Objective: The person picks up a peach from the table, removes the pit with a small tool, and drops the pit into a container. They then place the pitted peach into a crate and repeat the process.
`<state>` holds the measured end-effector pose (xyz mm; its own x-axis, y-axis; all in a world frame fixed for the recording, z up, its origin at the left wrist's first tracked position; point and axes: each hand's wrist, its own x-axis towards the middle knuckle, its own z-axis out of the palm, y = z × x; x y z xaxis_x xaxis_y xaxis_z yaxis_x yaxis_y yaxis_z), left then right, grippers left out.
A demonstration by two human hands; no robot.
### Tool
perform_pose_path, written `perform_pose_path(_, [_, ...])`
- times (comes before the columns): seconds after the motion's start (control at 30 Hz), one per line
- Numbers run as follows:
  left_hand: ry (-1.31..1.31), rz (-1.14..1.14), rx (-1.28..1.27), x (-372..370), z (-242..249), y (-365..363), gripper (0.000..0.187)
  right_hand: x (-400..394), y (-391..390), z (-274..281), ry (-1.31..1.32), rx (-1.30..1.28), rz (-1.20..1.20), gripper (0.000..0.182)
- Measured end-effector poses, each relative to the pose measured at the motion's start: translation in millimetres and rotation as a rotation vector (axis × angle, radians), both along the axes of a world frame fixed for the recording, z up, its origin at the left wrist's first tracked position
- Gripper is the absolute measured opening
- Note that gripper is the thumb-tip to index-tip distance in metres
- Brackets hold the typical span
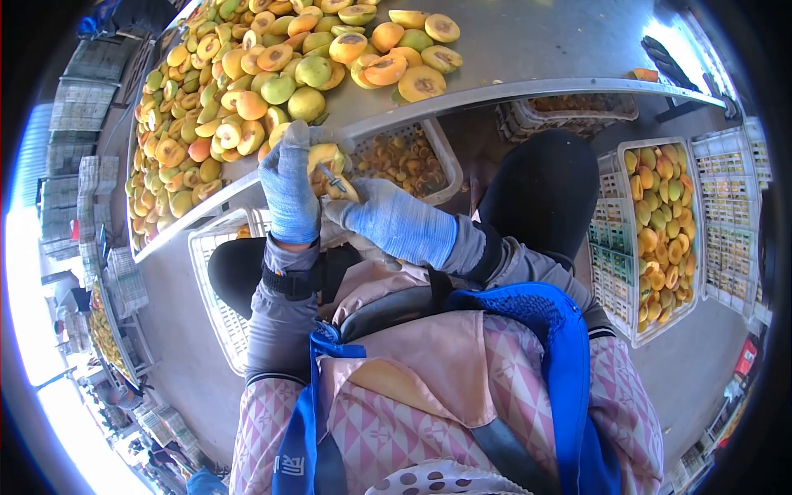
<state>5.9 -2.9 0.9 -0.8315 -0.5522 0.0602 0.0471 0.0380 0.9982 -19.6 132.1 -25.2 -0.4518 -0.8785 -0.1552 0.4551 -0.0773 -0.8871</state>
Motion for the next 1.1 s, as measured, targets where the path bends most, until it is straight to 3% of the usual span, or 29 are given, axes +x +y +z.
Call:
perform_pose_path(0.07, [0.020,0.035,-0.013,-2,8,10,0.045,-6,9,16,-0.089,0.148,0.089,0.030])
perform_pose_path(0.17, [-0.057,-0.066,-0.028,5,0,-8,0.047,-7,14,21,-0.337,0.029,0.164,0.032])
perform_pose_path(0.27, [-0.075,-0.198,-0.307,0,-12,-28,0.049,-7,11,14,-0.218,0.101,0.154,0.034])
perform_pose_path(0.37, [-0.156,-0.284,0.004,2,-4,-22,0.047,-1,-1,-12,-0.122,-0.005,0.080,0.019])
perform_pose_path(0.57, [-0.161,-0.250,0.219,0,4,-15,0.050,5,-4,-14,0.039,-0.103,-0.054,0.018])
perform_pose_path(0.67, [-0.132,-0.354,0.171,2,8,-14,0.051,1,-3,-13,0.169,-0.002,-0.023,0.020])
perform_pose_path(0.77, [-0.102,-0.300,-0.037,1,7,-11,0.051,-5,3,-7,0.185,0.107,0.065,0.030])
perform_pose_path(0.87, [-0.041,-0.195,0.021,2,-1,-7,0.051,-8,5,-7,0.131,0.123,0.094,0.033])
perform_pose_path(0.93, [-0.092,-0.195,-0.080,3,-4,-12,0.047,-8,6,-3,0.160,0.139,0.085,0.033])
perform_pose_path(1.1, [-0.130,-0.128,-0.242,2,-10,-10,0.049,-9,16,24,-0.331,0.210,0.172,0.033])
